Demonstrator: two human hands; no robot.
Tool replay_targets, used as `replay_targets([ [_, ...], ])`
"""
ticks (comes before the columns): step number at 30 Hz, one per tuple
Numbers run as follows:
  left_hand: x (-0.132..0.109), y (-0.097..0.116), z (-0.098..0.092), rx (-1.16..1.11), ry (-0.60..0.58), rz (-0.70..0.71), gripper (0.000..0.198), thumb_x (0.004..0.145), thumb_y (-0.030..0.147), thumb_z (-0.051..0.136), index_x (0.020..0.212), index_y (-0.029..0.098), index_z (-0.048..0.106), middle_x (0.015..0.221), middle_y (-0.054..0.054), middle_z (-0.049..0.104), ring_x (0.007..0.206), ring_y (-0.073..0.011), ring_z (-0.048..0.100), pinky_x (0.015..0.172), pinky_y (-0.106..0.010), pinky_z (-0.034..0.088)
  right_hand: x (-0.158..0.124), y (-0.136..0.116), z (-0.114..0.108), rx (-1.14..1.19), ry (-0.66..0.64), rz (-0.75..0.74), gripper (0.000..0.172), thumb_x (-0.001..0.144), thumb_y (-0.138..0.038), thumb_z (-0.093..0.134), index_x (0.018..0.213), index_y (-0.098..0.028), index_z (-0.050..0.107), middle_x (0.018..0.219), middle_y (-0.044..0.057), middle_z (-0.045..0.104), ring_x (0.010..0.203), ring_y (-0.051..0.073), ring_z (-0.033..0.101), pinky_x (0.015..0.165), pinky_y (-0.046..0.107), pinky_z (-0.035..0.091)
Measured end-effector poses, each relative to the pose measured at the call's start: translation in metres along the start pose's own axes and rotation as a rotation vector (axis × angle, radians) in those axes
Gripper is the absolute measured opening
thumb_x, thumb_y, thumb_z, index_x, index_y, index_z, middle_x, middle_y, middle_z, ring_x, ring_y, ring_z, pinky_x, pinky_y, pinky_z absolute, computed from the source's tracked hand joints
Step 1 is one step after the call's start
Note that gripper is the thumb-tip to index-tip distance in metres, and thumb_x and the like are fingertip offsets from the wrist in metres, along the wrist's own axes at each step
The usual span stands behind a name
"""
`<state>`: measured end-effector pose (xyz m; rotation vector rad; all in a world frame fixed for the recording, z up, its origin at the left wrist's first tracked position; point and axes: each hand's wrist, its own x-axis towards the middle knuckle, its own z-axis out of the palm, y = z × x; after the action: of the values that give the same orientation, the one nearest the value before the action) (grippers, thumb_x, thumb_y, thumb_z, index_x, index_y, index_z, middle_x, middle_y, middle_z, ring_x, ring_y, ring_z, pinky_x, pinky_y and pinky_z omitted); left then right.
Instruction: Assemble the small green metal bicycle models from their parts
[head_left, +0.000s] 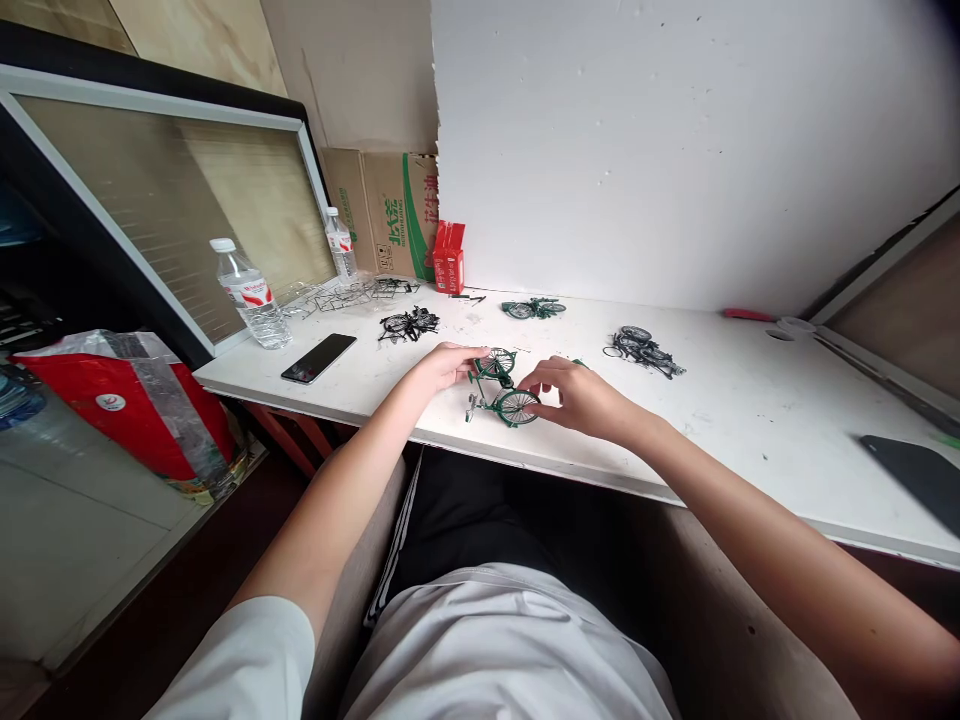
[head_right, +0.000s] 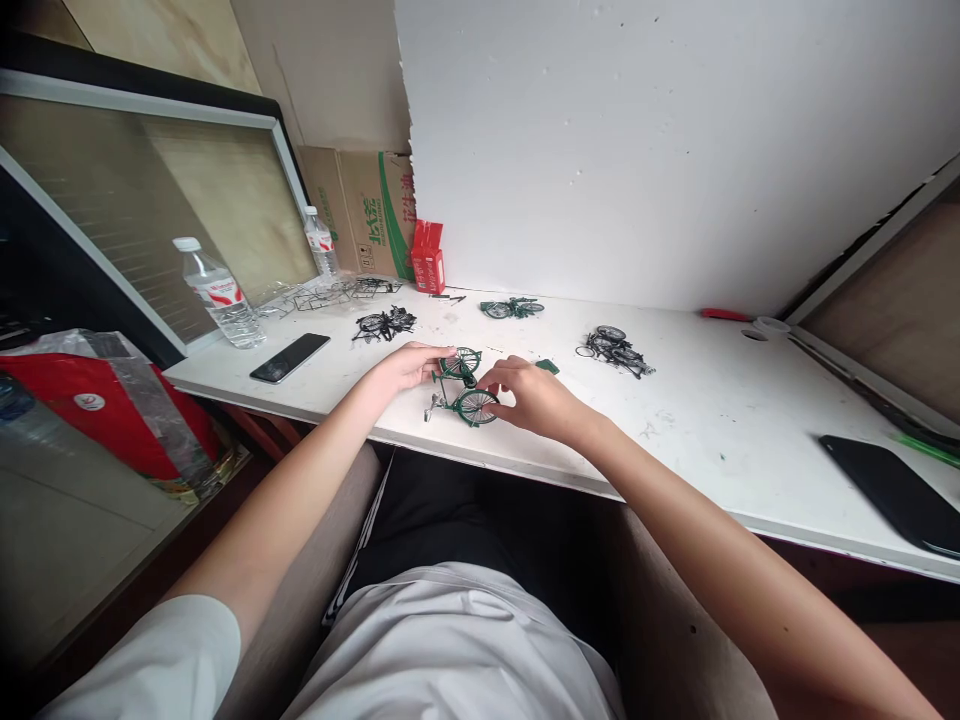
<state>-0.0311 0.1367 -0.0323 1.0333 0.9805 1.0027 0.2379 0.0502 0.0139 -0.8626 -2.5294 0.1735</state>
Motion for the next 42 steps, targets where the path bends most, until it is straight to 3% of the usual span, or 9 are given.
replay_targets([
  [3,0.003,0.002,0.001,-0.007,0.003,0.008,0.036,0.064,0.024,0.101,0.092,0.012,0.082,0.098,-0.013,0.082,0.081,-0.0176,0.071,0.079,-0.031,0.053,-0.006,-0.007,0.002,-0.064,0.036,-0.087,0.016,0.099,-0.021,0.069,0.112,-0.024,0.077,0.104,0.010,0.076,0.099,0.029,0.069,0.080,0.040,0.057],
  [10,0.008,0.012,0.002,-0.059,0.037,0.015,0.027,0.070,0.014,0.095,0.093,0.012,0.081,0.098,-0.011,0.083,0.082,-0.0182,0.073,0.080,-0.030,0.056,-0.014,-0.012,0.010,-0.280,0.039,-0.193,0.029,0.102,-0.007,0.054,0.117,-0.020,0.075,0.108,0.012,0.075,0.103,0.029,0.068,0.075,0.039,0.056],
  [18,-0.003,0.016,-0.002,-0.068,0.074,0.015,0.023,0.071,0.014,0.095,0.088,0.014,0.080,0.093,-0.010,0.082,0.085,-0.0186,0.074,0.081,-0.029,0.056,-0.016,-0.006,0.020,-0.220,-0.057,-0.242,0.020,0.107,-0.034,0.062,0.117,-0.022,0.075,0.111,0.012,0.073,0.106,0.029,0.067,0.081,0.040,0.058],
  [23,-0.011,0.015,-0.002,-0.046,0.085,0.005,0.028,0.066,0.017,0.099,0.088,0.012,0.081,0.090,-0.012,0.082,0.079,-0.0174,0.071,0.075,-0.029,0.052,-0.009,-0.005,0.012,-0.046,0.056,-0.093,0.029,0.108,-0.045,0.057,0.110,-0.026,0.078,0.107,0.011,0.076,0.104,0.031,0.068,0.088,0.045,0.057],
  [27,-0.020,0.014,0.003,-0.041,-0.006,0.042,0.032,0.066,0.022,0.100,0.090,0.011,0.082,0.095,-0.013,0.081,0.081,-0.0182,0.071,0.075,-0.030,0.050,0.012,0.006,0.010,0.104,0.262,0.128,0.033,0.108,-0.047,0.054,0.118,-0.026,0.077,0.112,0.013,0.077,0.107,0.033,0.067,0.086,0.048,0.060],
  [29,-0.023,0.014,0.004,-0.039,-0.050,0.036,0.034,0.066,0.024,0.100,0.091,0.011,0.083,0.096,-0.013,0.081,0.082,-0.0183,0.071,0.075,-0.030,0.050,0.022,0.014,0.016,0.104,0.330,0.158,0.035,0.109,-0.047,0.051,0.122,-0.026,0.075,0.113,0.013,0.077,0.110,0.033,0.066,0.092,0.051,0.059],
  [33,-0.027,0.013,0.005,0.034,-0.110,0.006,0.036,0.066,0.032,0.101,0.089,0.012,0.082,0.089,-0.011,0.079,0.071,-0.0148,0.066,0.068,-0.030,0.044,0.039,0.027,0.035,0.124,0.313,0.160,0.035,0.109,-0.046,0.053,0.124,-0.023,0.074,0.119,0.013,0.078,0.112,0.033,0.068,0.103,0.056,0.055],
  [37,-0.026,0.010,0.003,0.057,-0.144,0.039,0.041,0.064,0.035,0.103,0.090,0.011,0.082,0.087,-0.010,0.078,0.072,-0.0148,0.065,0.070,-0.030,0.042,0.048,0.029,0.050,0.263,0.286,0.298,0.034,0.104,-0.046,0.060,0.120,-0.020,0.076,0.122,0.014,0.079,0.108,0.031,0.072,0.093,0.050,0.060],
  [42,-0.027,0.005,0.004,0.069,-0.159,0.069,0.044,0.063,0.038,0.103,0.091,0.012,0.083,0.089,-0.010,0.078,0.076,-0.0162,0.066,0.072,-0.030,0.043,0.050,0.026,0.057,0.410,0.312,0.339,0.030,0.100,-0.044,0.063,0.112,-0.020,0.076,0.122,0.012,0.080,0.105,0.027,0.075,0.090,0.044,0.060],
])
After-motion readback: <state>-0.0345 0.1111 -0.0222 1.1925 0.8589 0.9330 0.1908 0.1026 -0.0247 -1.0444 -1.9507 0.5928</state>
